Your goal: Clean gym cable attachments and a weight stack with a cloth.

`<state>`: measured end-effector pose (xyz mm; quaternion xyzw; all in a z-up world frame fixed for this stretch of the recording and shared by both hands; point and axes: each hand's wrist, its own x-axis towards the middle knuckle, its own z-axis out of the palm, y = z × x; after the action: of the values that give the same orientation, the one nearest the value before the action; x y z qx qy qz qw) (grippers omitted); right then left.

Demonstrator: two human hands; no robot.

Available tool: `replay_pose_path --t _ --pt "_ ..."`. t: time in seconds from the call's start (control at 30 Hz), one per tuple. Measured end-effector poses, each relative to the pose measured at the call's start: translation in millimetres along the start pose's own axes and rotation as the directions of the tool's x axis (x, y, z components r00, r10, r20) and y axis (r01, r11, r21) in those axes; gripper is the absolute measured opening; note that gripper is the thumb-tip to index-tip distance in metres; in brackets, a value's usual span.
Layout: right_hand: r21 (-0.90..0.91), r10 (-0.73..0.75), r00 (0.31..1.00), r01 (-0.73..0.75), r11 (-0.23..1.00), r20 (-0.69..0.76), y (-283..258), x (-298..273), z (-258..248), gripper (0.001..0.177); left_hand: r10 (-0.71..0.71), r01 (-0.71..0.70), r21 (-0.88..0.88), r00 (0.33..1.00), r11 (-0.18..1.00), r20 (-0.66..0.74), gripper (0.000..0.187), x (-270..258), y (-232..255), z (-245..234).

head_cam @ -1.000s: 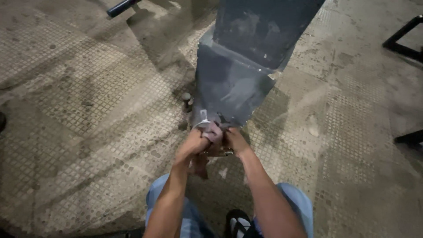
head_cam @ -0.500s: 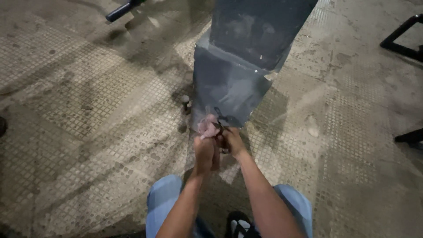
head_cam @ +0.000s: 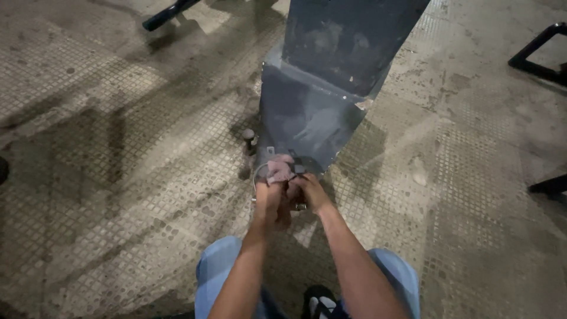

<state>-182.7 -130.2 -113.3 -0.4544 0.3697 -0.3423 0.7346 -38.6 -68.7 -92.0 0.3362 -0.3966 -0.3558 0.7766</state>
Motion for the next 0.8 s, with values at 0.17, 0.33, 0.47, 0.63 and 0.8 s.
replay_pose_path --t 0.17,0.33,0.47,0.63,0.8 --pt "-0.054 -0.025 0.997 0.029 0.998 0.08 18.4 9.1 -17.7 0.021 -0.567 0.578 0.042 0.811 0.815 -0.141 0.022 5.9 -15.1 -8.9" --pt "-0.013 0.025 0.989 -0.024 1.0 0.146 -1.7 -4.0 1.2 0.023 -0.426 0.448 0.188 0.893 0.874 -0.148 0.029 6.0 -23.6 -10.6" --pt "-0.013 0.062 0.997 -0.061 0.998 0.049 -7.6 -7.3 10.4 0.022 -0.647 0.627 -0.171 0.705 0.76 -0.291 0.034 13.7 -45.9 -15.1" --pt "0.021 0.017 1.0 -0.017 1.0 -0.024 -9.6 -3.5 2.1 0.02 -0.746 0.597 -0.535 0.659 0.597 -0.097 0.036 16.8 -73.7 -36.7" --pt "0.0 -0.068 0.987 0.069 0.998 -0.149 49.5 35.8 -51.2 0.03 -0.661 0.618 -0.532 0.737 0.578 0.138 0.034 27.9 -0.5 -9.0"
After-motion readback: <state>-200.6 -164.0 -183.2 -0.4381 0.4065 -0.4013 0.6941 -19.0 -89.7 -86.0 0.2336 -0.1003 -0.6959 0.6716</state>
